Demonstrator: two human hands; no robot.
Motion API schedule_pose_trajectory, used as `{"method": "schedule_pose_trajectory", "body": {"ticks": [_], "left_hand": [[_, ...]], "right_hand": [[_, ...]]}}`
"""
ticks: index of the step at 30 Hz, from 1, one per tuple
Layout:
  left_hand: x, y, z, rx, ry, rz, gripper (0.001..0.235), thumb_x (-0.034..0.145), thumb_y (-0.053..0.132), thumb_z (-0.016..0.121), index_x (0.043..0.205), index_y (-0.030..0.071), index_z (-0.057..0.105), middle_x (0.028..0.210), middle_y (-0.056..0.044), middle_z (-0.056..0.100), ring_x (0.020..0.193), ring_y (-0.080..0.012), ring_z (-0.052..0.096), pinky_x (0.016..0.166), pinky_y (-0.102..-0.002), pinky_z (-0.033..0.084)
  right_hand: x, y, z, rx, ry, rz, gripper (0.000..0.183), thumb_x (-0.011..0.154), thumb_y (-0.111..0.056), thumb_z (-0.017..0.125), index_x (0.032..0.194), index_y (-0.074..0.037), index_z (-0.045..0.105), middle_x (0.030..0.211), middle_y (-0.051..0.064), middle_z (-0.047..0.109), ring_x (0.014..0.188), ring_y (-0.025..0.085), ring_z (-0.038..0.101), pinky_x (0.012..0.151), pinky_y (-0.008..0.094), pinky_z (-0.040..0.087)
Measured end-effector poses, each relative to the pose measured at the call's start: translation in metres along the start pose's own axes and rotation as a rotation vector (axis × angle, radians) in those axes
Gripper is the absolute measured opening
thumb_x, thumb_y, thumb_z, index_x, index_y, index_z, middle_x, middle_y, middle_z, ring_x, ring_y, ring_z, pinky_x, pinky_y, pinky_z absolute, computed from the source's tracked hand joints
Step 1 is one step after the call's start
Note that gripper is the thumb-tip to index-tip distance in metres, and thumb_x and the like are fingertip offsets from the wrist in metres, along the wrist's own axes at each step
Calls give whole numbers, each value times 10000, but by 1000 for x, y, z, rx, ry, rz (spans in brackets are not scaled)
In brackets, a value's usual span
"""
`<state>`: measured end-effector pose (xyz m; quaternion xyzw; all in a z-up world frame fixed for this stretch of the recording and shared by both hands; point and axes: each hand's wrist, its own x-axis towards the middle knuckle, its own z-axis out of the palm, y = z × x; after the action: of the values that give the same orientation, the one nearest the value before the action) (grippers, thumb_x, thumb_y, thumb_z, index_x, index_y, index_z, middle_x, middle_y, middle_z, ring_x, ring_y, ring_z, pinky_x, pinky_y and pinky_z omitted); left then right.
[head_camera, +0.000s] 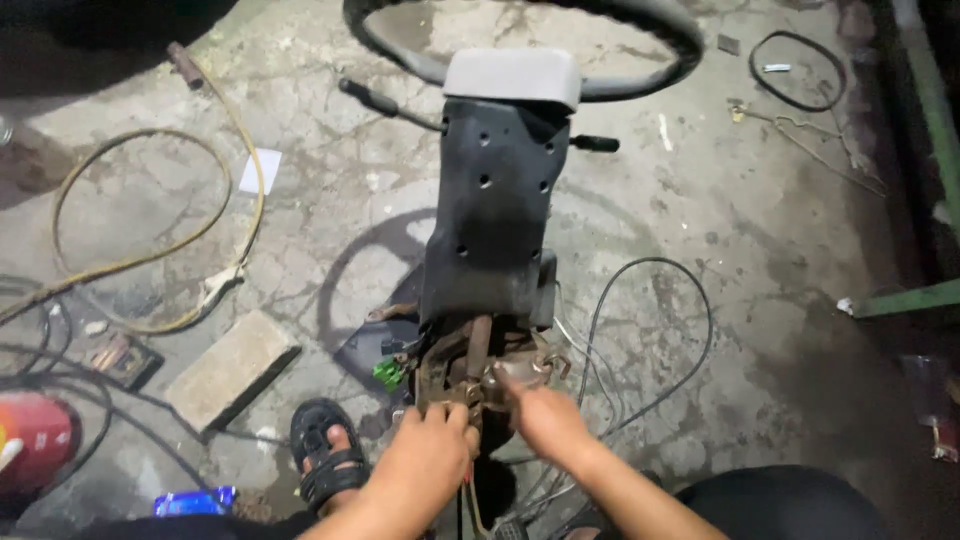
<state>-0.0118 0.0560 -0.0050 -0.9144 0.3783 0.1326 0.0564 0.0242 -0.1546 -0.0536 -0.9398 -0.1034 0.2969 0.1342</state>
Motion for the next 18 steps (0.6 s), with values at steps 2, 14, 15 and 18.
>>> {"method": "schedule_pose_trajectory", "body": {"ticks": [2, 14, 15, 18], "left_hand": [[0, -6, 9, -34, -94, -3, 216, 910, 210, 629, 1115, 169, 683, 1037, -119, 597, 877, -372, 616, 684, -505, 498], [15, -49, -28, -221, -279, -101, 486, 886, 101, 689, 1350, 131, 547, 1201, -147, 534, 990, -376, 601, 747, -493, 543], [16, -50, -33, -219, -385, -130, 482, 935, 117, 648, 1400, 159, 528, 1241, -154, 524, 1051, -394, 588, 822, -513, 534], [15, -48, -28, -131, -442, -101, 439, 987, 124, 565, 1422, 167, 525, 1297, -170, 553, 1052, -361, 624, 763, -449, 554]], "right_hand": [[-1, -5, -20, 55, -42, 110, 611, 975, -224, 393, 1574, -342, 371, 964, 206, 717, 796, 430, 680, 668, 547, 517], [-34, -44, -28, -64, -213, -28, 610, 1070, -319, 349, 1646, -244, 161, 806, 130, 682, 684, 423, 623, 581, 553, 447], [-36, -43, -26, -101, -208, -90, 652, 1061, -301, 372, 1661, -220, 130, 746, 109, 674, 637, 408, 608, 539, 545, 426], [-41, -42, -9, -184, -5, -194, 533, 1029, -291, 428, 1543, -169, 352, 668, 107, 687, 601, 437, 657, 491, 586, 472]]}}
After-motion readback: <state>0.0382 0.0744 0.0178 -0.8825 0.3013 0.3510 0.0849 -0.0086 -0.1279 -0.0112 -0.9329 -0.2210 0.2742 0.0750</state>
